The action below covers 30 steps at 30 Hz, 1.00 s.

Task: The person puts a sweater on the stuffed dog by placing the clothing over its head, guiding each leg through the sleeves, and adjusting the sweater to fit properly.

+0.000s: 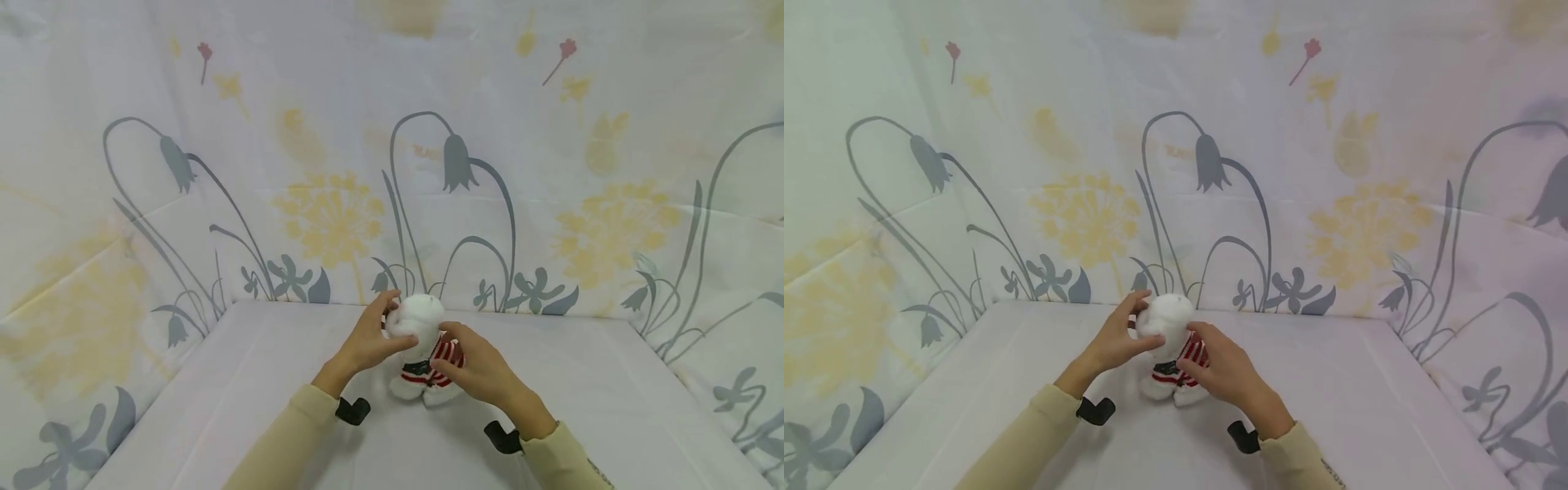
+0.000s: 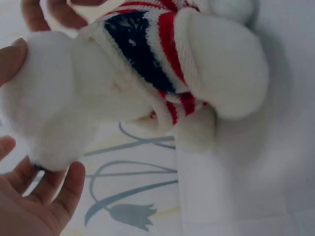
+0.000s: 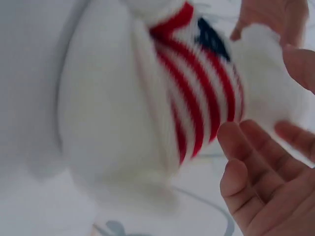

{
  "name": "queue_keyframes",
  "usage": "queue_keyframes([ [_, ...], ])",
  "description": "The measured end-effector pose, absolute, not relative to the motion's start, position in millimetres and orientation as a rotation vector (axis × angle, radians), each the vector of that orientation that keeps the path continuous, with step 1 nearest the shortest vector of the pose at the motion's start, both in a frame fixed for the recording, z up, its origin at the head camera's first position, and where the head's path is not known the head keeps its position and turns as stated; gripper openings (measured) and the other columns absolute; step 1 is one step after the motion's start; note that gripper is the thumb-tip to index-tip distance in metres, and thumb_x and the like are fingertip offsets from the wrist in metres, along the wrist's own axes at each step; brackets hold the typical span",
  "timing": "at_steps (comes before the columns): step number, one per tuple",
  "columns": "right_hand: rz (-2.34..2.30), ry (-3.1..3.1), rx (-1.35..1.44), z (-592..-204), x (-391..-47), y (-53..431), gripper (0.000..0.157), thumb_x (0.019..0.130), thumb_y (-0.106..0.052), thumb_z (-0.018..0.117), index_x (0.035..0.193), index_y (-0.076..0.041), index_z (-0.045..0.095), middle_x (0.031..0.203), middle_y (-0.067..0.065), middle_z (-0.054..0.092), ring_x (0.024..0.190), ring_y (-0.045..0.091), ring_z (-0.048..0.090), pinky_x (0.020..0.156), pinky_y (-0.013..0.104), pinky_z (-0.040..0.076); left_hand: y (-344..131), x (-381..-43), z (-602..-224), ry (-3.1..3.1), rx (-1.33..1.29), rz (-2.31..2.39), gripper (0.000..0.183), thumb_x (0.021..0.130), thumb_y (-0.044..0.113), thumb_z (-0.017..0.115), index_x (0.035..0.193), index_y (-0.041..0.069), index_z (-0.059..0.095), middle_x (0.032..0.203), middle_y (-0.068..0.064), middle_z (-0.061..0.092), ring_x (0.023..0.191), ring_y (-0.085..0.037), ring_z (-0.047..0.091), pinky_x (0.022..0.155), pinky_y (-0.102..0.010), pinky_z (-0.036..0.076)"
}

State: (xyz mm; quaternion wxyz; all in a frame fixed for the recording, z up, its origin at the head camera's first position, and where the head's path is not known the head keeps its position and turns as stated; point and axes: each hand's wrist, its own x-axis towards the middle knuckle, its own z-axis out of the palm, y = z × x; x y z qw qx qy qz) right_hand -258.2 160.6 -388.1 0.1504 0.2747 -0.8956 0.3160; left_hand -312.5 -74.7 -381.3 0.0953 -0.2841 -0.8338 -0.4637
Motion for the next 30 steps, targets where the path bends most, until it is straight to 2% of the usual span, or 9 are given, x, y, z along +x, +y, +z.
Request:
queue_keyframes([
  [5,0.967,-2.499,0.726,-390.7,-255.4,147.8,0.074,0.083,-0.039,0.073,0.14,-0.01,0.035,0.104,0.001,0.058,0.07,0.009,0.054,0.059,0.022,0.046,-66.9,-300.0,-381.8,-2.477,-0.822,-1.214,0.077,0.077,0.045,0.077,0.14,0.017,0.044,0.112,-0.006,0.049,0.097,-0.019,0.049,0.077,-0.036,0.049],
  [7,1.008,-2.467,0.711,-392.9,-256.0,147.0,0.08,0.081,-0.039,0.075,0.143,-0.01,0.032,0.103,0.002,0.057,0.069,0.01,0.054,0.058,0.022,0.047,-64.9,-295.0,-382.6,-2.476,-0.824,-1.196,0.074,0.079,0.046,0.074,0.14,0.016,0.045,0.11,-0.007,0.046,0.095,-0.019,0.049,0.076,-0.035,0.049],
  [10,1.047,-2.432,0.689,-395.7,-257.3,148.7,0.086,0.078,-0.039,0.077,0.145,-0.012,0.031,0.102,0.002,0.057,0.071,0.012,0.055,0.058,0.023,0.047,-63.7,-289.2,-383.4,-2.476,-0.855,-1.203,0.07,0.083,0.044,0.07,0.141,0.015,0.044,0.117,-0.01,0.044,0.097,-0.018,0.049,0.077,-0.034,0.049],
  [13,1.054,-2.396,0.68,-398.4,-260.9,152.5,0.083,0.077,-0.036,0.079,0.143,-0.013,0.034,0.1,0.003,0.058,0.072,0.012,0.057,0.059,0.023,0.048,-64.2,-285.5,-383.6,-2.485,-0.901,-1.193,0.065,0.085,0.039,0.069,0.141,0.015,0.043,0.124,-0.013,0.043,0.094,-0.016,0.05,0.074,-0.031,0.049],
  [16,1.061,-2.356,0.692,-399.7,-266.0,157.6,0.077,0.078,-0.026,0.08,0.141,-0.015,0.038,0.1,0.003,0.06,0.074,0.011,0.059,0.06,0.025,0.05,-65.1,-282.7,-382.5,-2.464,-0.943,-1.15,0.061,0.085,0.031,0.07,0.138,0.014,0.044,0.124,-0.011,0.048,0.088,-0.016,0.05,0.068,-0.028,0.048],
  [20,1.062,-2.319,0.709,-399.8,-270.7,166.4,0.065,0.083,-0.014,0.075,0.139,-0.017,0.042,0.105,0.004,0.064,0.08,0.013,0.061,0.065,0.03,0.051,-62.6,-282.3,-382.4,-2.408,-0.976,-1.081,0.057,0.084,0.023,0.071,0.134,0.009,0.048,0.117,-0.007,0.056,0.091,-0.016,0.054,0.075,-0.029,0.048],
  [25,1.068,-2.32,0.709,-396.2,-274.4,179.8,0.053,0.09,-0.006,0.063,0.14,-0.013,0.045,0.123,0.012,0.06,0.094,0.022,0.065,0.076,0.044,0.052,-54.6,-283.4,-384.5,-2.351,-1.005,-1.022,0.051,0.082,0.016,0.071,0.129,0.006,0.053,0.106,-0.004,0.064,0.099,-0.018,0.056,0.087,-0.034,0.046],
  [30,1.069,-2.378,0.66,-392.1,-276.2,193.4,0.053,0.092,0.001,0.056,0.142,-0.01,0.045,0.134,0.015,0.052,0.101,0.029,0.064,0.082,0.047,0.051,-46.5,-284.4,-387.3,-2.286,-1.064,-1.024,0.042,0.084,0.008,0.067,0.125,0.004,0.056,0.103,-0.005,0.064,0.098,-0.02,0.056,0.086,-0.035,0.047],
])
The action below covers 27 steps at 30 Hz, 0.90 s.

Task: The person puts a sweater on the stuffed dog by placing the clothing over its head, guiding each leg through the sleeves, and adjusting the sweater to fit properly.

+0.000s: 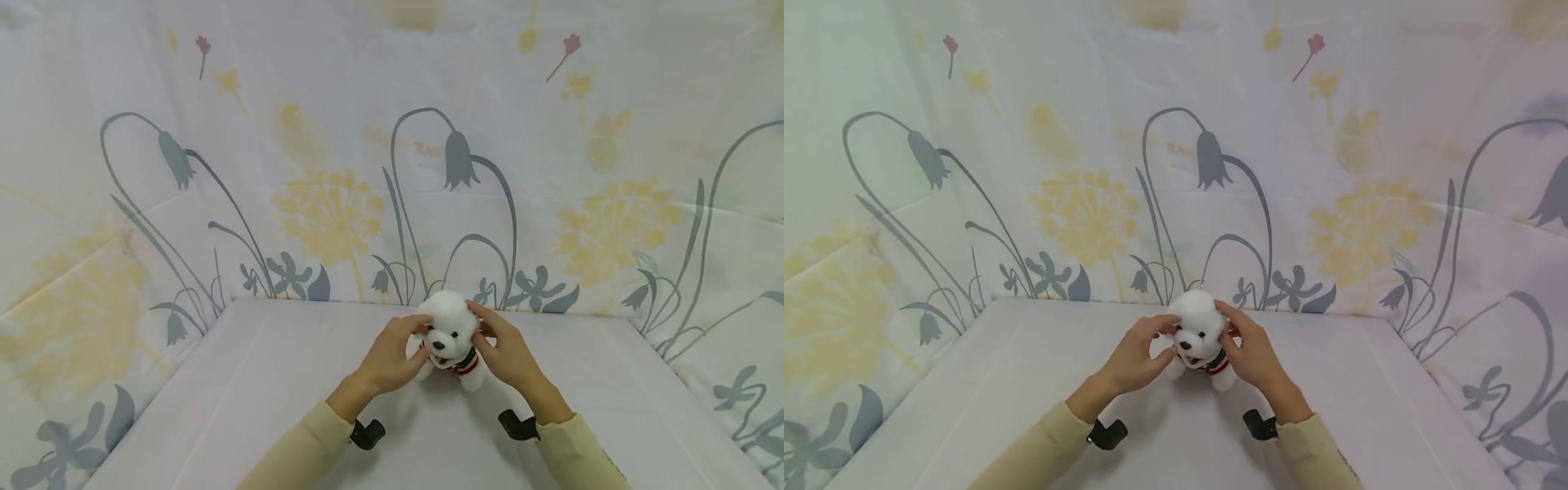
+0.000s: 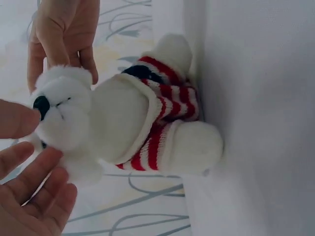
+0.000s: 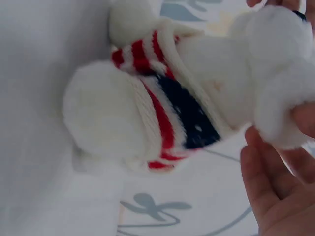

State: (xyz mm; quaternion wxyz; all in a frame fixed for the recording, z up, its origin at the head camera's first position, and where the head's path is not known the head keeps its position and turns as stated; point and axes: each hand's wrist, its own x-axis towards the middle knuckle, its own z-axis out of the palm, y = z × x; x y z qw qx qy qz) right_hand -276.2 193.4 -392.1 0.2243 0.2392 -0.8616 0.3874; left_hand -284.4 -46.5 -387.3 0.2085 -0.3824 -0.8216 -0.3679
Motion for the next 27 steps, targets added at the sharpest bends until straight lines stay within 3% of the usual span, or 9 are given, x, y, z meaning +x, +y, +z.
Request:
queue_keyframes([
  [4,1.088,-2.426,0.661,-388.3,-274.3,198.6,0.057,0.089,-0.002,0.06,0.142,-0.011,0.044,0.132,0.013,0.053,0.097,0.024,0.063,0.081,0.045,0.051,-43.2,-289.2,-389.3,-2.231,-0.982,-1.065,0.042,0.083,0.005,0.069,0.122,0.004,0.056,0.103,-0.01,0.056,0.095,-0.022,0.054,0.08,-0.032,0.049],
  [11,1.043,-2.526,0.624,-382.4,-269.9,194.4,0.077,0.08,-0.035,0.076,0.144,-0.012,0.04,0.128,0.009,0.053,0.082,0.014,0.058,0.07,0.034,0.052,-43.0,-300.0,-388.4,-2.366,-0.995,-1.155,0.062,0.085,0.012,0.068,0.141,0.009,0.042,0.128,-0.014,0.049,0.107,-0.026,0.053,0.083,-0.039,0.05],
  [15,1.047,-2.536,0.614,-381.3,-269.8,194.3,0.08,0.079,-0.033,0.078,0.145,-0.012,0.038,0.128,0.011,0.052,0.083,0.017,0.059,0.071,0.034,0.053,-41.2,-303.3,-390.2,-2.429,-1.093,-1.296,0.064,0.089,0.011,0.065,0.146,0.01,0.035,0.138,-0.014,0.045,0.102,-0.027,0.059,0.082,-0.041,0.052],
  [22,1.099,-2.537,0.581,-388.5,-275.7,204.0,0.073,0.084,-0.03,0.074,0.146,-0.017,0.038,0.132,0.014,0.053,0.107,0.032,0.06,0.086,0.052,0.049,-29.8,-303.3,-395.3,-2.389,-1.018,-1.281,0.063,0.086,0.014,0.07,0.141,0.011,0.04,0.126,-0.012,0.05,0.088,-0.021,0.059,0.075,-0.032,0.053],
  [27,1.078,-2.46,0.519,-391.9,-279.4,206.9,0.065,0.086,-0.026,0.071,0.143,-0.013,0.043,0.126,0.016,0.055,0.104,0.035,0.061,0.085,0.053,0.048,-17.9,-305.3,-395.9,-2.365,-0.902,-1.208,0.061,0.086,0.019,0.071,0.139,0.012,0.042,0.115,-0.009,0.054,0.084,-0.017,0.058,0.07,-0.024,0.049],
])
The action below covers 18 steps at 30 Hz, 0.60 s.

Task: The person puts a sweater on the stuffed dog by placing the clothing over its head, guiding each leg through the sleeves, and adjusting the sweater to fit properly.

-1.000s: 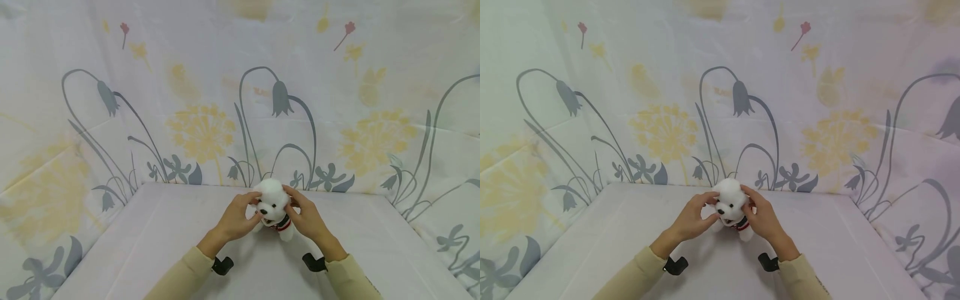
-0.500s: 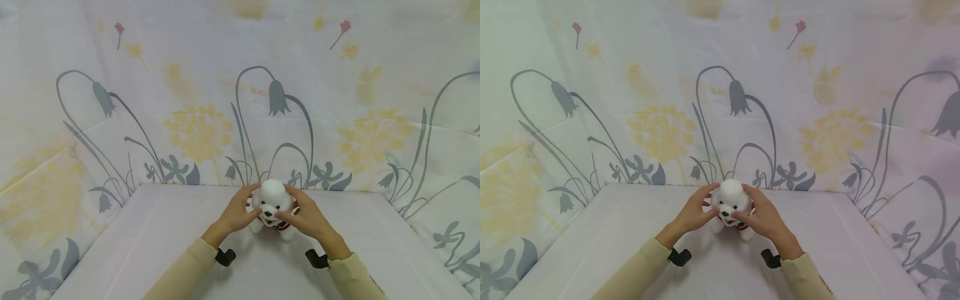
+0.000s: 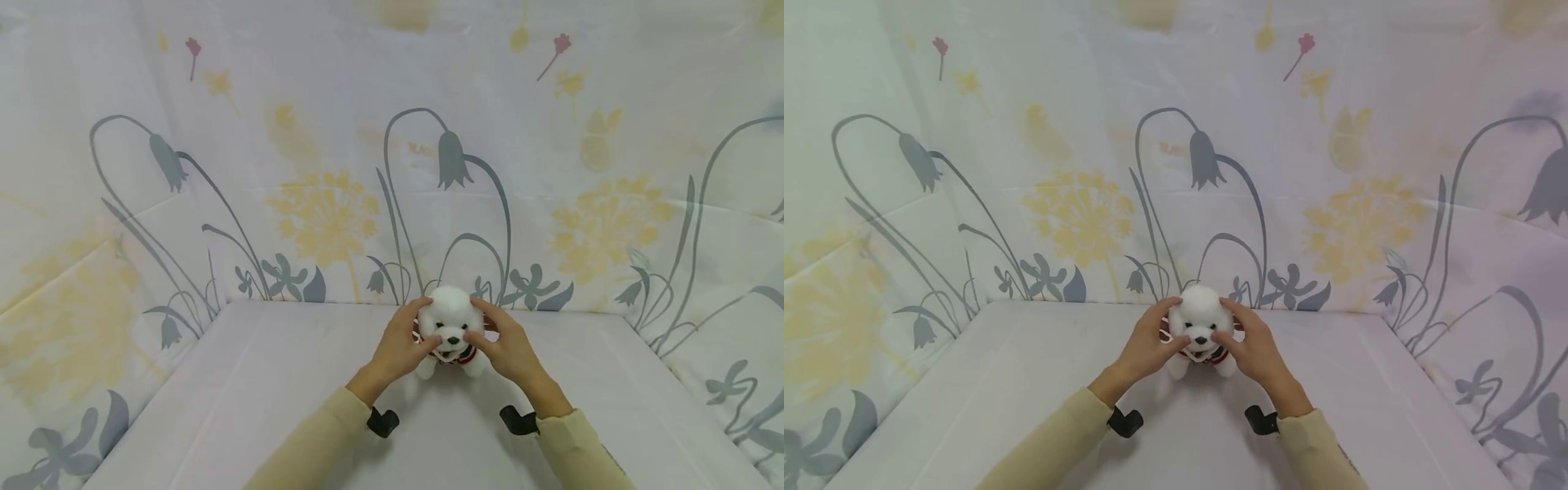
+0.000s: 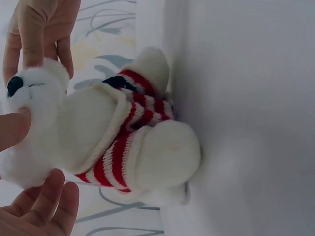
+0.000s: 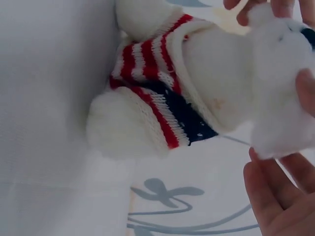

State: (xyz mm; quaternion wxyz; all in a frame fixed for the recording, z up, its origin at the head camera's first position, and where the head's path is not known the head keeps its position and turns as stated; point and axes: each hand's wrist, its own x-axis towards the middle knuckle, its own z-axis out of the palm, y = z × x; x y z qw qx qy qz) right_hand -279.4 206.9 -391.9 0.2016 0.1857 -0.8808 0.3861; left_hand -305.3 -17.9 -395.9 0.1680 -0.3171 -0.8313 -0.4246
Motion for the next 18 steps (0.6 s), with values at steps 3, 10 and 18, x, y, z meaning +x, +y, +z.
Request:
queue_keyframes([
  [3,1.09,-2.434,0.498,-393.4,-280.5,207.2,0.063,0.087,-0.024,0.07,0.143,-0.013,0.044,0.132,0.017,0.051,0.102,0.036,0.061,0.084,0.051,0.049,-14.4,-306.5,-396.2,-2.359,-0.877,-1.195,0.061,0.086,0.021,0.072,0.139,0.013,0.042,0.113,-0.01,0.054,0.084,-0.017,0.058,0.068,-0.023,0.049],
  [10,1.1,-2.466,0.536,-393.2,-281.5,210.5,0.064,0.088,-0.028,0.069,0.144,-0.015,0.042,0.138,0.016,0.047,0.105,0.036,0.06,0.084,0.05,0.05,-15.9,-303.6,-397.2,-2.36,-0.869,-1.208,0.062,0.085,0.021,0.072,0.138,0.014,0.042,0.115,-0.01,0.053,0.084,-0.017,0.057,0.068,-0.025,0.05],
  [18,1.031,-2.487,0.633,-394.7,-277.2,218.0,0.068,0.085,-0.026,0.073,0.144,-0.015,0.042,0.138,0.012,0.047,0.11,0.031,0.058,0.088,0.046,0.049,-26.7,-299.9,-402.4,-2.399,-0.881,-1.126,0.063,0.085,0.027,0.072,0.139,0.017,0.042,0.118,-0.009,0.051,0.089,-0.022,0.059,0.069,-0.025,0.048],
])
